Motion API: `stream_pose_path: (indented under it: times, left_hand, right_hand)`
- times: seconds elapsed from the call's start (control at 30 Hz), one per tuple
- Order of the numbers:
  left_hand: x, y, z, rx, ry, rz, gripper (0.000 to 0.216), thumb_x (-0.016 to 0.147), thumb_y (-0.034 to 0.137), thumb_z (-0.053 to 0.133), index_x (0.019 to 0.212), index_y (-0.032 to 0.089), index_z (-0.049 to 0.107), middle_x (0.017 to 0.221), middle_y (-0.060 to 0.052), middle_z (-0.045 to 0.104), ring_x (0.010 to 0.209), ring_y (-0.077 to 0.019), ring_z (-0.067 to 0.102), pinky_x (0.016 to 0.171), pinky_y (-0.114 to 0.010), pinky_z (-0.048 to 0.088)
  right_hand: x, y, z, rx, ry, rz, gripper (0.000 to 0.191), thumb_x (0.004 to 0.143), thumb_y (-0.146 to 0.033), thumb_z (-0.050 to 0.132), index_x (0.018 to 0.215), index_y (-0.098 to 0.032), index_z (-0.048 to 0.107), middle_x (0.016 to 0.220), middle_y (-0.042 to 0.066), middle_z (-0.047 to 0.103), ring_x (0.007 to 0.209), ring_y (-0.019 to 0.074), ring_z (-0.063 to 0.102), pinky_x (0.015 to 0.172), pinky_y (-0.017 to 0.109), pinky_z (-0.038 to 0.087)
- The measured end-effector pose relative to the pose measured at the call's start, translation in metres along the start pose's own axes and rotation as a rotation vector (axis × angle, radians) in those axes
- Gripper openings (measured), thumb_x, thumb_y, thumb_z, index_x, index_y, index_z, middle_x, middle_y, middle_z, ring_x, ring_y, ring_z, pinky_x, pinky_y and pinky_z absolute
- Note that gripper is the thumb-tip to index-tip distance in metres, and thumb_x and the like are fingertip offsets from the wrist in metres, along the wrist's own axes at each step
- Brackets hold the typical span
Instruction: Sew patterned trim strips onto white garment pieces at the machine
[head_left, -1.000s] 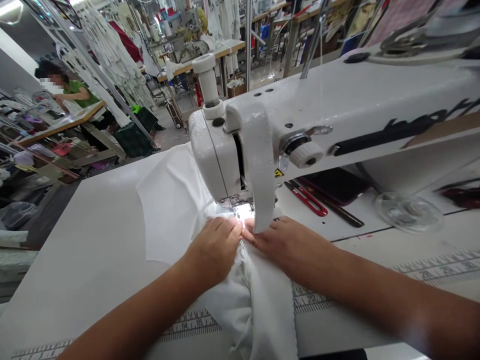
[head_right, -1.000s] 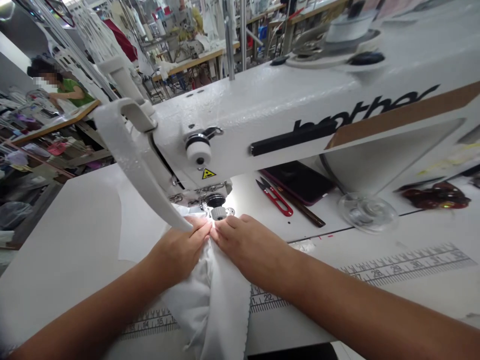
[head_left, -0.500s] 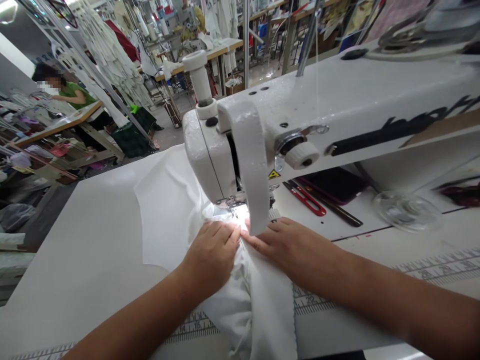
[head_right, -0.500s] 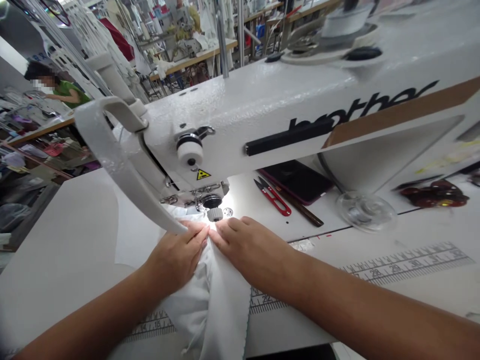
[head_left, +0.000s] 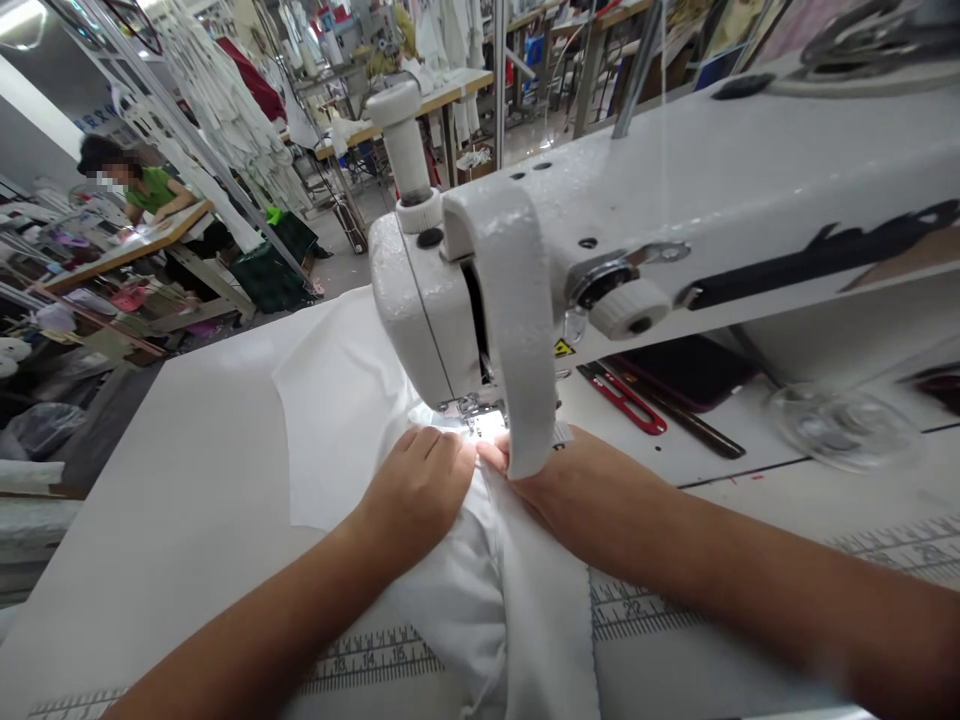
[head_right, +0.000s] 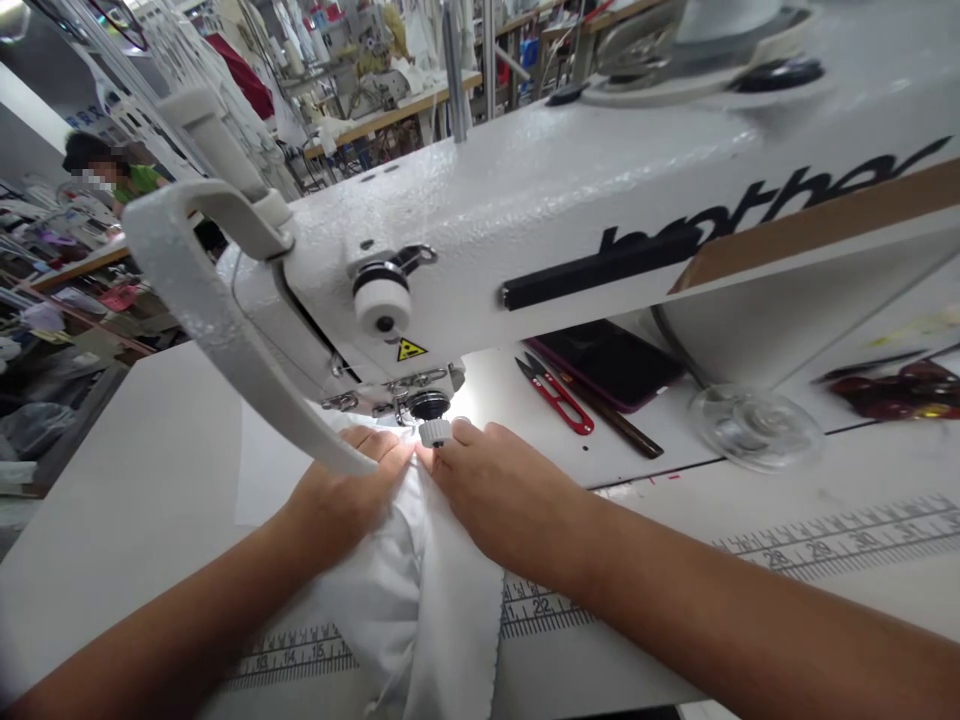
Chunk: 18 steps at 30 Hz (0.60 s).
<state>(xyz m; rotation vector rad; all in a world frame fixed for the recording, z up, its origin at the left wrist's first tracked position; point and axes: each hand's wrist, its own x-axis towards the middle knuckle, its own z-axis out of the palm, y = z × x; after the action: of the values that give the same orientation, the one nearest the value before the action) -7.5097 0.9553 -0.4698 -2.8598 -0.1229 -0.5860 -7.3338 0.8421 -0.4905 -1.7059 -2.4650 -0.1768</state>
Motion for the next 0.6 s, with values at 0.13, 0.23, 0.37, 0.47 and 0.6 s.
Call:
stream_pose_path:
  times: [0.13, 0.23, 0.37, 0.47, 0.6]
  left_hand:
    - [0.0046, -0.0007, -0.0014, -0.029, 0.022, 0.019, 0.014, 0.088, 0.006, 0.049, 0.086, 0.015, 0.059, 0.076, -0.005, 0.06, 0.077, -0.0219, 0.055, 0.068, -0.035, 0.047]
    - [0.0055, -0.0005, -0.0022, -0.069, 0.013, -0.016, 0.013, 0.086, 0.005, 0.052, 0.082, 0.016, 0.058, 0.077, -0.005, 0.06, 0.077, -0.0211, 0.054, 0.069, -0.036, 0.047]
    - [0.0042, 0.0012, -0.0021, -0.121, -0.031, -0.033, 0.011, 0.087, 0.009, 0.053, 0.094, 0.013, 0.06, 0.086, -0.007, 0.063, 0.081, -0.0216, 0.055, 0.074, -0.038, 0.05]
    - [0.0022, 0.0033, 0.0009, -0.127, -0.023, -0.043, 0.015, 0.089, 0.01, 0.051, 0.1, 0.009, 0.061, 0.089, -0.01, 0.064, 0.084, -0.0227, 0.057, 0.075, -0.039, 0.052]
    - [-0.0007, 0.0092, 0.0072, -0.141, 0.008, -0.074, 0.015, 0.089, 0.007, 0.047, 0.09, 0.011, 0.061, 0.086, -0.01, 0.063, 0.083, -0.0225, 0.057, 0.075, -0.039, 0.053]
  right_hand:
    - [0.0025, 0.0001, -0.0006, 0.025, 0.006, 0.018, 0.016, 0.077, -0.005, 0.048, 0.08, -0.02, 0.053, 0.07, 0.002, 0.046, 0.071, 0.0214, 0.044, 0.057, 0.036, 0.029]
    - [0.0022, 0.0012, 0.002, 0.035, 0.0, 0.007, 0.018, 0.078, -0.005, 0.047, 0.079, -0.021, 0.054, 0.074, 0.003, 0.05, 0.071, 0.0213, 0.045, 0.06, 0.037, 0.033]
    - [0.0023, 0.0017, 0.0052, 0.04, -0.007, -0.028, 0.017, 0.079, -0.005, 0.049, 0.079, -0.021, 0.055, 0.08, 0.003, 0.053, 0.075, 0.0213, 0.048, 0.066, 0.037, 0.039]
    - [0.0028, 0.0001, 0.004, -0.004, -0.016, -0.024, 0.017, 0.079, -0.005, 0.05, 0.079, -0.021, 0.055, 0.078, 0.003, 0.053, 0.075, 0.0216, 0.049, 0.065, 0.038, 0.04]
    - [0.0003, 0.0002, 0.0013, 0.0, -0.03, -0.009, 0.016, 0.077, -0.007, 0.05, 0.082, -0.021, 0.055, 0.077, 0.004, 0.053, 0.073, 0.0217, 0.047, 0.062, 0.037, 0.039]
